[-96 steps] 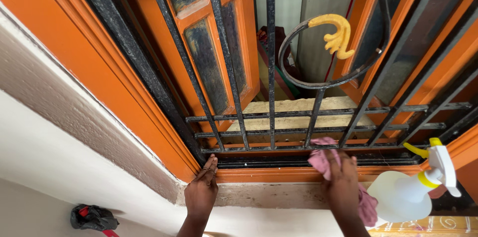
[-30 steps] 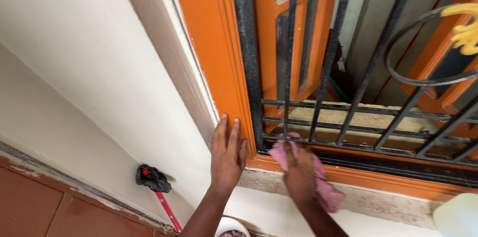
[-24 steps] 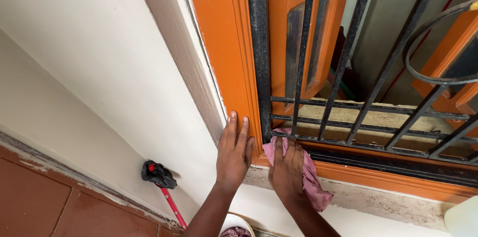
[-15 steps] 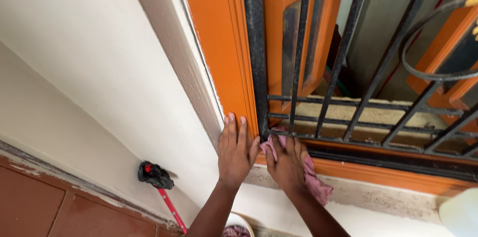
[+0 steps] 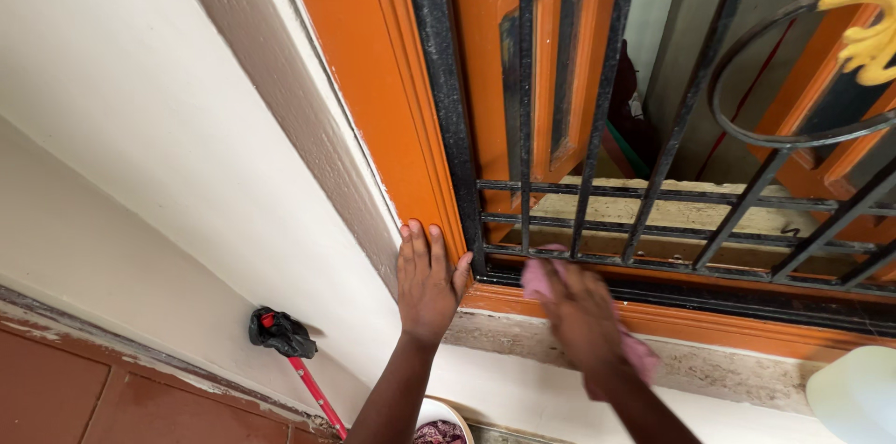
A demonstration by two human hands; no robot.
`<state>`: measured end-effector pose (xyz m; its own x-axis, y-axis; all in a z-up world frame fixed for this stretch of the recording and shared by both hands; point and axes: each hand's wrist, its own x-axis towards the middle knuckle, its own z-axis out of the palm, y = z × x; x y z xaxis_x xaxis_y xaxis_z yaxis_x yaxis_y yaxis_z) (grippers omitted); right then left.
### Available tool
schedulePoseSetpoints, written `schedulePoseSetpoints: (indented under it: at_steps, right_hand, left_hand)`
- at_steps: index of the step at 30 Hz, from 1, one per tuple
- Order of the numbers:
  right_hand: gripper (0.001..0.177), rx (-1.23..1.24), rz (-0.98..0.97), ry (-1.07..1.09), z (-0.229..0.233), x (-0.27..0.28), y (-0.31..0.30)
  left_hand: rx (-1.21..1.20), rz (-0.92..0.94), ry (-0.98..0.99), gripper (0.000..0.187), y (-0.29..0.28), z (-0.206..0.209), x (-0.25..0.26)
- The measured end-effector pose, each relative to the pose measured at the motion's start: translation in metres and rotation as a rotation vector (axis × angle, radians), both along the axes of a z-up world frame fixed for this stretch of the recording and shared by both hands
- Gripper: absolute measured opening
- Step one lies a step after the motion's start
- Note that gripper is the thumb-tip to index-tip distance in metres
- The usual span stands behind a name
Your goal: The person cleans a window frame by spraying it with a cleaning solution and wiping the surfaces with a cloth.
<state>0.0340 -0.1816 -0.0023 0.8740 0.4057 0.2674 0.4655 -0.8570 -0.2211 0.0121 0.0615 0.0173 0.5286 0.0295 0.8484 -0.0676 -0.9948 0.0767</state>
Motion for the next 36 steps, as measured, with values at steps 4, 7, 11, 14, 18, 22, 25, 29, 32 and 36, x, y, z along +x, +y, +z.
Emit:
schedulePoseSetpoints:
  at_steps: [4,7,11,14,18,22,25,29,32,36]
  right_hand:
    - [0.054,-0.096,-0.057,-0.098,-0.003,0.011,-0.068]
    - [0.058,-0.066,-0.111,-0.047,-0.004,0.008,-0.102]
    - [0.059,-0.050,-0.110,-0.064,-0.009,0.014,-0.104]
    - [0.059,-0.065,-0.201,0.110,-0.011,0.013,-0.093]
    - [0.056,-0.086,-0.100,-0.019,-0.012,0.016,-0.053]
    - [0.059,-0.161,-0.002,-0.034,-0.008,0.017,0.011]
    - [0.059,-0.179,0.027,0.040,0.003,0.017,0.048]
    - [0.056,-0.101,0.060,-0.049,0.017,0.006,0.072]
    - [0.055,-0.054,0.095,-0.132,0.019,0.006,0.069]
    - [0.055,0.007,0.142,-0.201,0.009,0.015,0.059]
  left_hand:
    - [0.007,-0.011,-0.018,0.078,0.001,-0.002,0.000]
    - [0.007,0.005,-0.005,0.078,0.001,-0.004,0.001]
    - [-0.004,0.001,0.016,0.078,0.001,-0.002,0.000]
    - [-0.031,-0.011,0.048,0.075,0.000,0.000,-0.006]
    - [-0.044,-0.044,0.100,0.070,0.002,0.010,-0.009]
    - [-0.082,-0.104,0.131,0.066,0.003,0.015,-0.016]
    - [-0.093,-0.101,0.165,0.063,0.004,0.015,-0.017]
    - [-0.095,-0.103,0.153,0.063,0.004,0.015,-0.016]
    - [-0.104,-0.101,0.165,0.061,0.003,0.015,-0.017]
    - [-0.091,-0.131,0.115,0.061,0.005,0.014,-0.016]
